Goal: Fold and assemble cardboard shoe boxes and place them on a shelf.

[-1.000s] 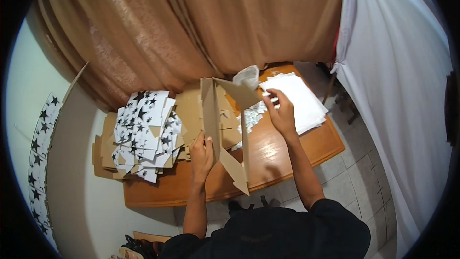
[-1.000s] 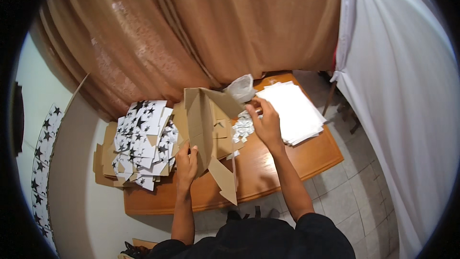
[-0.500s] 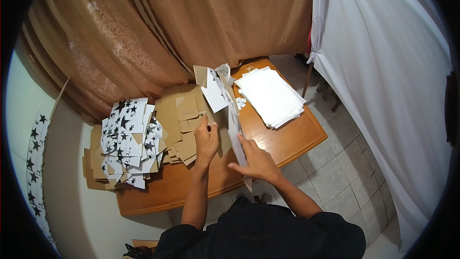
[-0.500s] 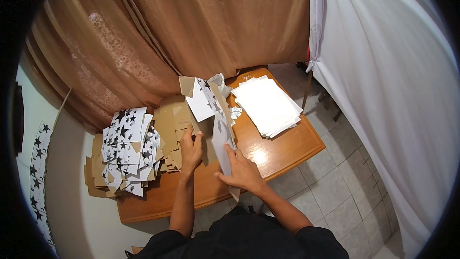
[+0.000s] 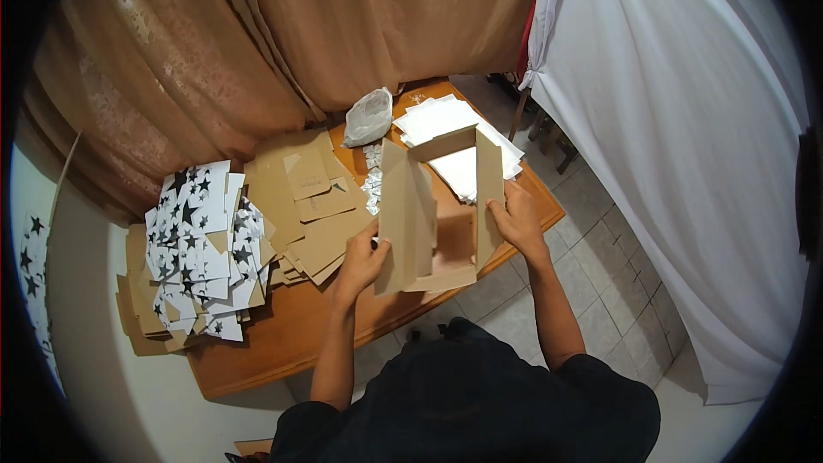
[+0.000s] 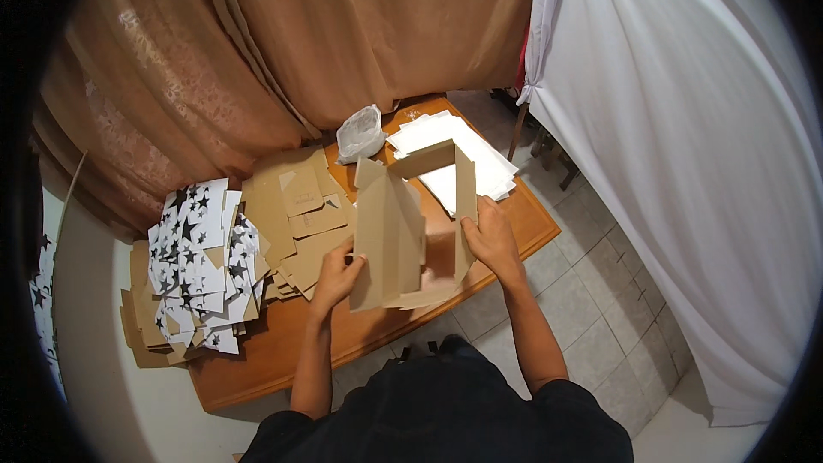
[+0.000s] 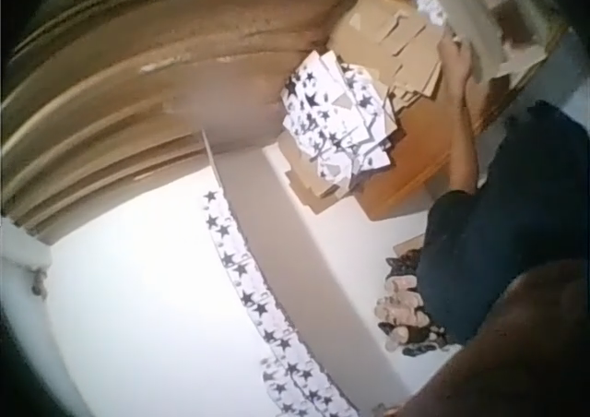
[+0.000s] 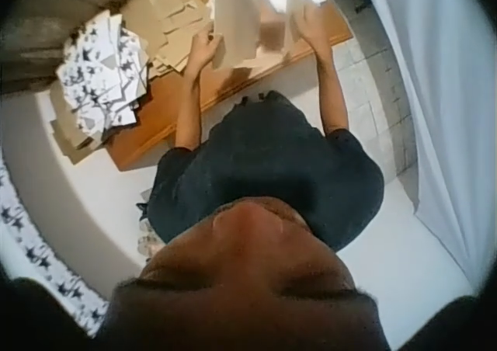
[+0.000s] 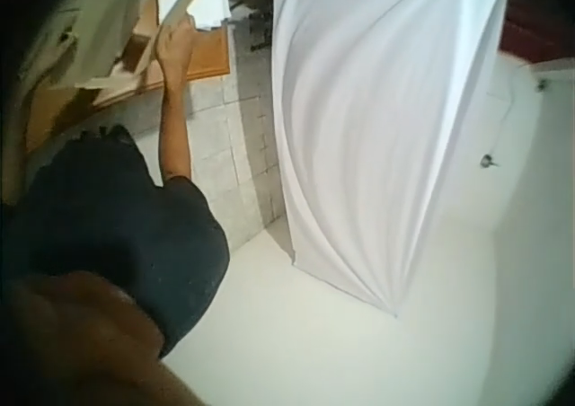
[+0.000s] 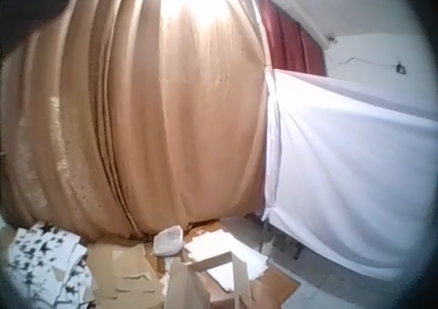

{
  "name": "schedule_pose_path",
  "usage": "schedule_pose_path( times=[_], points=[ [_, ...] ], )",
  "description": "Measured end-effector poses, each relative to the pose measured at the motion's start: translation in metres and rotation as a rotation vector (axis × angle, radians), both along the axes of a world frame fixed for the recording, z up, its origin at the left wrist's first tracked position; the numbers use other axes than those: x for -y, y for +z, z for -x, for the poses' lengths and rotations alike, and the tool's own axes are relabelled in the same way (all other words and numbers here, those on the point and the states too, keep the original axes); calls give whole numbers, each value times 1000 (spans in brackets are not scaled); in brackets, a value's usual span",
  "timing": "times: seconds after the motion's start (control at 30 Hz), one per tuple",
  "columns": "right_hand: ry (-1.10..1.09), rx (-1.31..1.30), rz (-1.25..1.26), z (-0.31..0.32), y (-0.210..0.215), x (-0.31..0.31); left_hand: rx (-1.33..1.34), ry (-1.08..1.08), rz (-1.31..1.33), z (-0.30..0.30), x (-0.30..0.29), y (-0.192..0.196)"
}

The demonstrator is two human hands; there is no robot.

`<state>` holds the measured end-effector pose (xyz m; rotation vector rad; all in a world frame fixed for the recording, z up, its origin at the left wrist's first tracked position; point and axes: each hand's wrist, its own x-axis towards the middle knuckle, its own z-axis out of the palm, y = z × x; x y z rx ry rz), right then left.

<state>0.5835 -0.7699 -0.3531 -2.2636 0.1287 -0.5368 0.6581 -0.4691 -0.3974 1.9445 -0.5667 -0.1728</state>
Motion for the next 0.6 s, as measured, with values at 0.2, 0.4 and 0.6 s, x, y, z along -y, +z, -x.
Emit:
schedule_pose_path(
  times=[0.2, 0.4, 0.6],
  points=[
    [-66, -197, 188, -32, -11, -17, -141, 71, -128, 8, 21, -22],
    [-33, -407, 220, -66, -34, -21, 29, 158, -176, -4, 31, -36],
    [99, -422, 201, -94, -74, -8, 34, 280, -374, -6, 52, -56]
  ],
)
